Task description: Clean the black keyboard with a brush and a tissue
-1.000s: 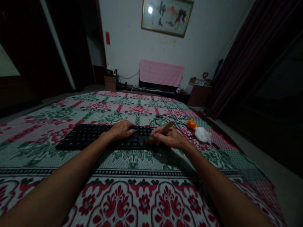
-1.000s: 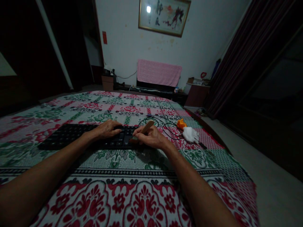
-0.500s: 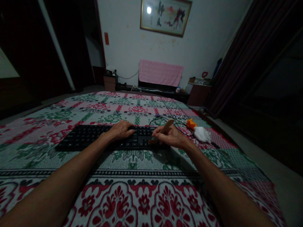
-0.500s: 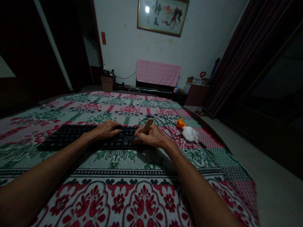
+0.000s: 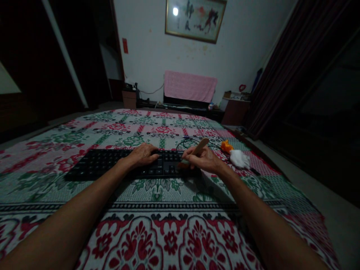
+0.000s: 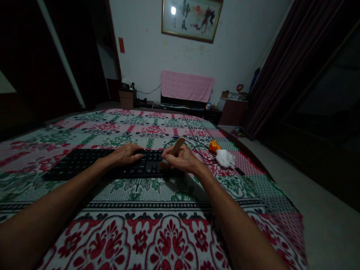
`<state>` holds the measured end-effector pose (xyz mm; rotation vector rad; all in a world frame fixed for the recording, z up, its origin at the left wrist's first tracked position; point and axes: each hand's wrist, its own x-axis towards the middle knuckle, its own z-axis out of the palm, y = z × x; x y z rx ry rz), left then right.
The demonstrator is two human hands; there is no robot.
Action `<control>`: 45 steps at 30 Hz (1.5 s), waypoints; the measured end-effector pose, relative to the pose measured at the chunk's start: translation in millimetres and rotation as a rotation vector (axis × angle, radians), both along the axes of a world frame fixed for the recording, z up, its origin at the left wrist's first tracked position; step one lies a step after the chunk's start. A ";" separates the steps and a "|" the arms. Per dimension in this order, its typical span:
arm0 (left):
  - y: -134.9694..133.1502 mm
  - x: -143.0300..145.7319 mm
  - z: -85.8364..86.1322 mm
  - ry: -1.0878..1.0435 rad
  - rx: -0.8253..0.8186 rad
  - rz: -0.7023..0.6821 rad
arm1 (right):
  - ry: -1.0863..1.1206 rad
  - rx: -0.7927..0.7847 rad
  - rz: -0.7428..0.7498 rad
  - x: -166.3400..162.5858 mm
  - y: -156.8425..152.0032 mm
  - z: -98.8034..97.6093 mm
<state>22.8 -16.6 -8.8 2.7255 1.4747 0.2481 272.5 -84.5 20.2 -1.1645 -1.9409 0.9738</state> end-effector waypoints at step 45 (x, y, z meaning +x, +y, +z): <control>0.1 -0.1 1.5 0.005 -0.005 0.002 | -0.146 0.333 0.053 -32.0 -1.9 -20.0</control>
